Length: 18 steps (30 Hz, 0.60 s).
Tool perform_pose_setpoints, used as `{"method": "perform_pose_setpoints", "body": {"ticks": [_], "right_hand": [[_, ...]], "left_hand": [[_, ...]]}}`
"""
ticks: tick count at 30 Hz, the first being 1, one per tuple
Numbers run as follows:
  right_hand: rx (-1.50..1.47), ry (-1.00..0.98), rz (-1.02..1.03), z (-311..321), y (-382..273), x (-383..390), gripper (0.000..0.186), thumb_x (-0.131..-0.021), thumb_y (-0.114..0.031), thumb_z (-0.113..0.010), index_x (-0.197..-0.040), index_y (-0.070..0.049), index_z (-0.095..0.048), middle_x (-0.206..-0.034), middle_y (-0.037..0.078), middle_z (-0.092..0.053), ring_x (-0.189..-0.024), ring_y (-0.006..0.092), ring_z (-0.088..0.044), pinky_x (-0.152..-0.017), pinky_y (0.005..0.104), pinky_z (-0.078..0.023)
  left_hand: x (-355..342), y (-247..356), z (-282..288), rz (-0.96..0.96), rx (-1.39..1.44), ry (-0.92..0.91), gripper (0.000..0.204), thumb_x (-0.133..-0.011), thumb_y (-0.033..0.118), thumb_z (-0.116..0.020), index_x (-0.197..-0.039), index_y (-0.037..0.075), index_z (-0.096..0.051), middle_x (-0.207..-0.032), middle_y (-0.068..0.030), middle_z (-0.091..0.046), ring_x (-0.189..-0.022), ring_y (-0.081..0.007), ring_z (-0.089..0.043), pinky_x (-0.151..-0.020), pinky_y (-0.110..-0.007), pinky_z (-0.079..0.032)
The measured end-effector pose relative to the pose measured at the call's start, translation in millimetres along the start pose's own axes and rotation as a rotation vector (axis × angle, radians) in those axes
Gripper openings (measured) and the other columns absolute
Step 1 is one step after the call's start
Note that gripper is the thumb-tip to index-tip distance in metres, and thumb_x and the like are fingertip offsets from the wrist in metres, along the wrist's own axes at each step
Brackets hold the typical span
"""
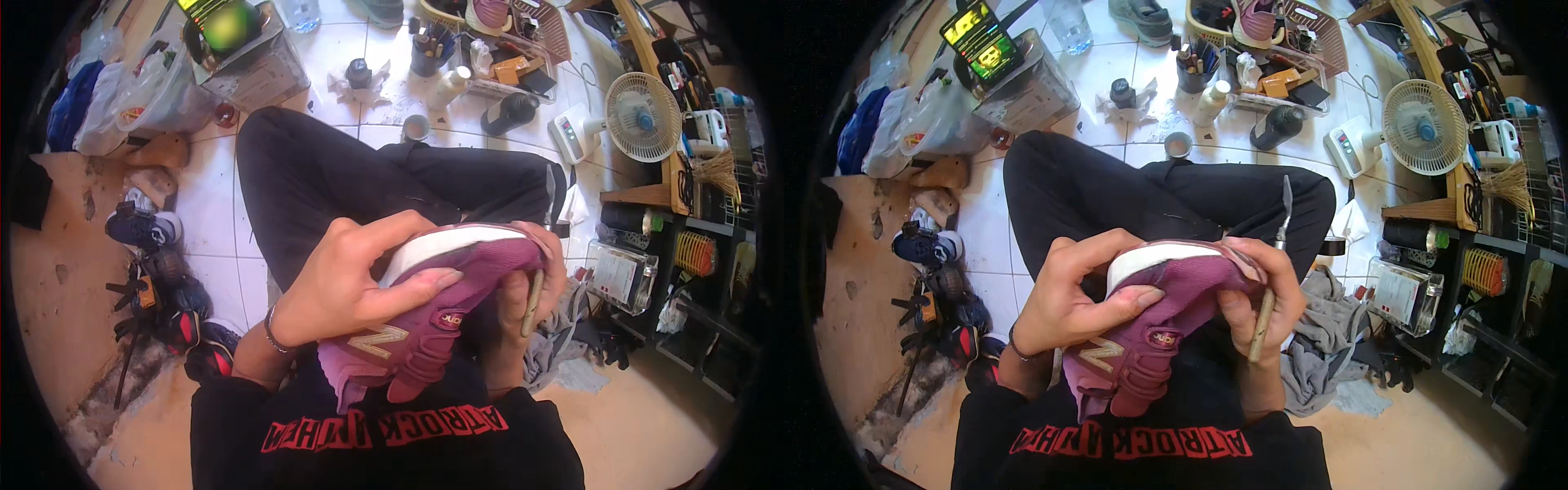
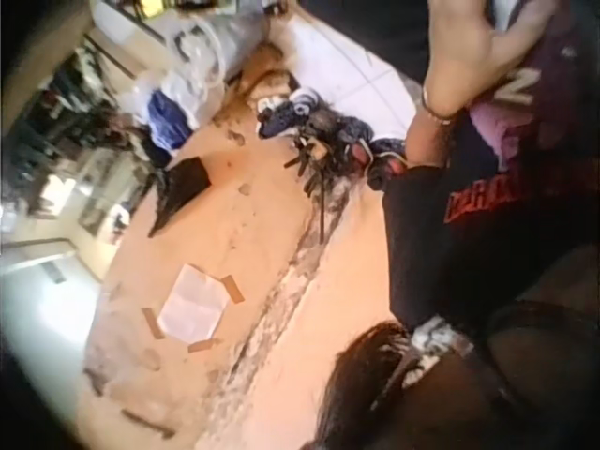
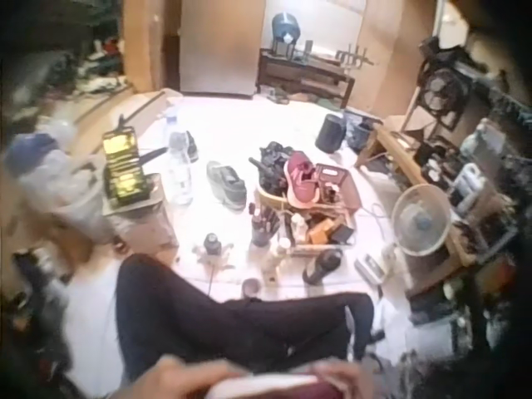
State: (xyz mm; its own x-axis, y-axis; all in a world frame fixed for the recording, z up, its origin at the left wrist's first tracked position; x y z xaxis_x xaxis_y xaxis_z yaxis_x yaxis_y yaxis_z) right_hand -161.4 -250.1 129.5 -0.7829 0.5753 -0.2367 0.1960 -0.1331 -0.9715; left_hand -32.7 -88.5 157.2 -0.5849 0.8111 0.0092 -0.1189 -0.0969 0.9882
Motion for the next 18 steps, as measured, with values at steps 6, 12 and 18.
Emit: {"method": "perform_pose_setpoints", "body": {"ticks": [6, 12, 18], "right_hand": [[0.03, -0.115, 0.055, -9.8, -13.6, -20.1, 0.041, -0.089, -0.023, -0.072, -0.119, 0.005, -0.063, -0.106, 0.011, -0.069, -0.091, 0.014, -0.065, -0.079, 0.024, -0.05], [0.078, -0.099, 0.028, -22.2, -23.7, -40.6, 0.032, -0.091, -0.016, -0.07, -0.115, 0.004, -0.065, -0.099, 0.009, -0.07, -0.085, 0.0101, -0.066, -0.072, 0.0212, -0.05], [0.133, -0.126, 0.018, -30.1, -24.7, -50.4, 0.025, -0.085, -0.005, -0.071, -0.109, 0.002, -0.069, -0.094, 0.011, -0.072, -0.084, 0.012, -0.069, -0.075, 0.0231, -0.052]], "left_hand": [[-3.0, -17.4, 0.0, 0.057, 0.189, -0.01, 0.027, -0.086, 0.017, -0.073, -0.101, -0.004, -0.066, -0.077, -0.0097, -0.069, -0.069, -0.0097, -0.067, -0.062, -0.025, -0.05], [-2.2, -36.5, -8.4, 0.087, 0.418, 0.037, 0.029, -0.093, 0.017, -0.065, -0.111, -0.006, -0.063, -0.087, -0.0066, -0.069, -0.081, -0.0076, -0.064, -0.071, -0.024, -0.05], [1.1, -45.1, -12.5, 0.117, 0.434, 0.032, 0.064, -0.096, 0.04, -0.056, -0.135, -0.011, -0.049, -0.124, -0.0165, -0.063, -0.113, -0.0187, -0.06, -0.099, -0.032, -0.045]]}}
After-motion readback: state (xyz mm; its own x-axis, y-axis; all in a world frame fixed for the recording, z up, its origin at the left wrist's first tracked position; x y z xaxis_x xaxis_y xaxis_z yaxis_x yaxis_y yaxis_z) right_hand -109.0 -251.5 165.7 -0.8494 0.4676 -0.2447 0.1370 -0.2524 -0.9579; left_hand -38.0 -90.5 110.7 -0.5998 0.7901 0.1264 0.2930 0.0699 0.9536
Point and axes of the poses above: each hand's wrist, its own x-axis away from the middle knuckle, its own z-axis out of the back of the hand, y = z × x, the point moved 5 cm from there along -x, towards the middle knuckle
